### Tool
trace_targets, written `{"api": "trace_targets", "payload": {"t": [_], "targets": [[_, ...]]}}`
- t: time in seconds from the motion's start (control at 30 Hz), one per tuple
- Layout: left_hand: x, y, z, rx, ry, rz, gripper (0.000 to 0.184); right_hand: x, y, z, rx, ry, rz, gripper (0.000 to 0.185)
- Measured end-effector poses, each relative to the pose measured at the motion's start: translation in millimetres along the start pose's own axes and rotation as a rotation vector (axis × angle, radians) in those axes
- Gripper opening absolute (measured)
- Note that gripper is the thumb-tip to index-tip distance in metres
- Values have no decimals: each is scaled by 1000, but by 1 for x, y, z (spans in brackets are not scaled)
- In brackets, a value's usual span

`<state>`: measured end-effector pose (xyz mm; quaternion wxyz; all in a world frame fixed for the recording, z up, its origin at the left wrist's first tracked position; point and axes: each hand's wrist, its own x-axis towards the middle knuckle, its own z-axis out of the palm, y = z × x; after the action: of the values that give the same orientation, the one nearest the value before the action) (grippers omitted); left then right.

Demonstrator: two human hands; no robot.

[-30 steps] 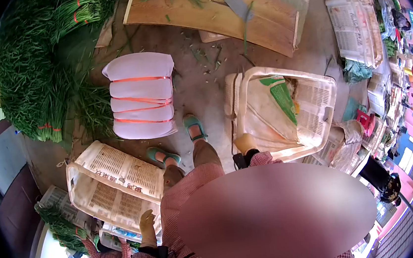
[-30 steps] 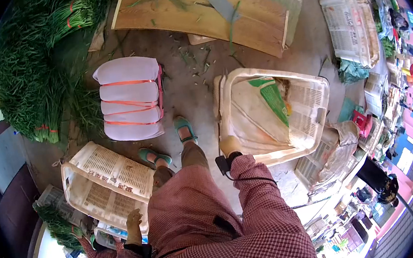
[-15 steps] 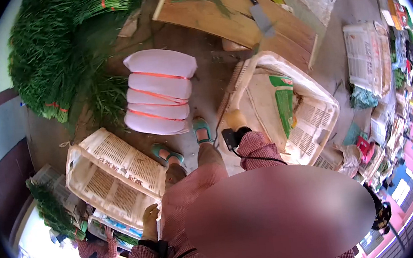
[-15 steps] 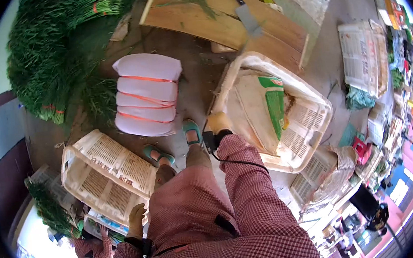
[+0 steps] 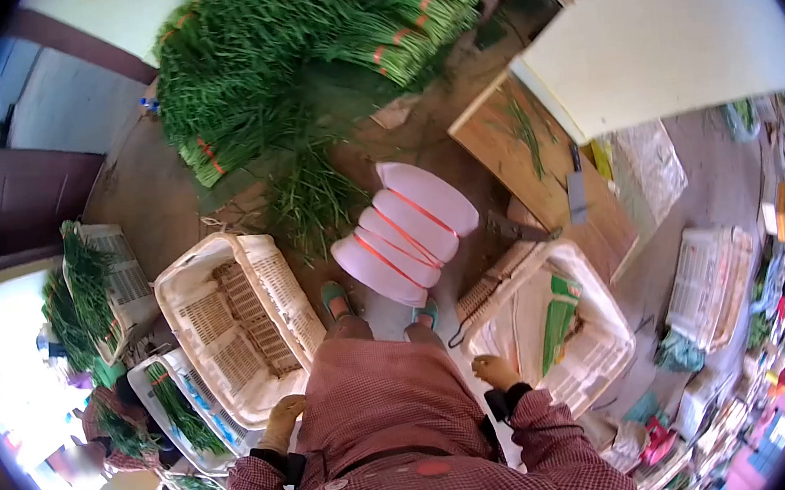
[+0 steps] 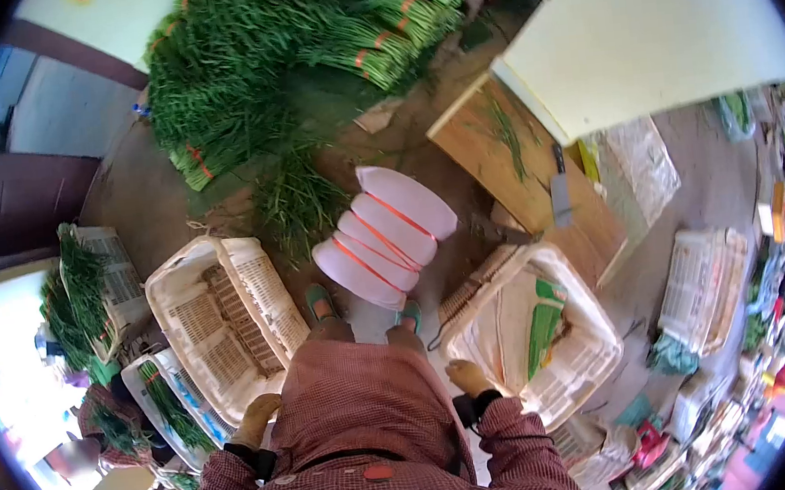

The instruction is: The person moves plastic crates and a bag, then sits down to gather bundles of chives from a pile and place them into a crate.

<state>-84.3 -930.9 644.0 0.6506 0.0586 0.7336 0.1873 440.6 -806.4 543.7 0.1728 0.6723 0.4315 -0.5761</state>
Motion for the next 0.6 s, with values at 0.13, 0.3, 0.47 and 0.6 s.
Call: {"api": "trace_targets", "payload": {"t": [0.13, 0.3, 0.47, 0.6], "targets": [[21, -7, -34, -124, -98, 34, 33, 2, -10, 17, -116, -15, -184, 48], [41, 83, -84, 15, -243, 80, 43, -38, -165, 23, -153, 95, -50, 48], [94, 68, -162, -45, -150, 251, 43, -49, -303, 48, -165, 123, -18, 45], [102, 97, -209, -307, -54, 44, 34, -11, -320, 69, -106, 309, -148, 45]]}}
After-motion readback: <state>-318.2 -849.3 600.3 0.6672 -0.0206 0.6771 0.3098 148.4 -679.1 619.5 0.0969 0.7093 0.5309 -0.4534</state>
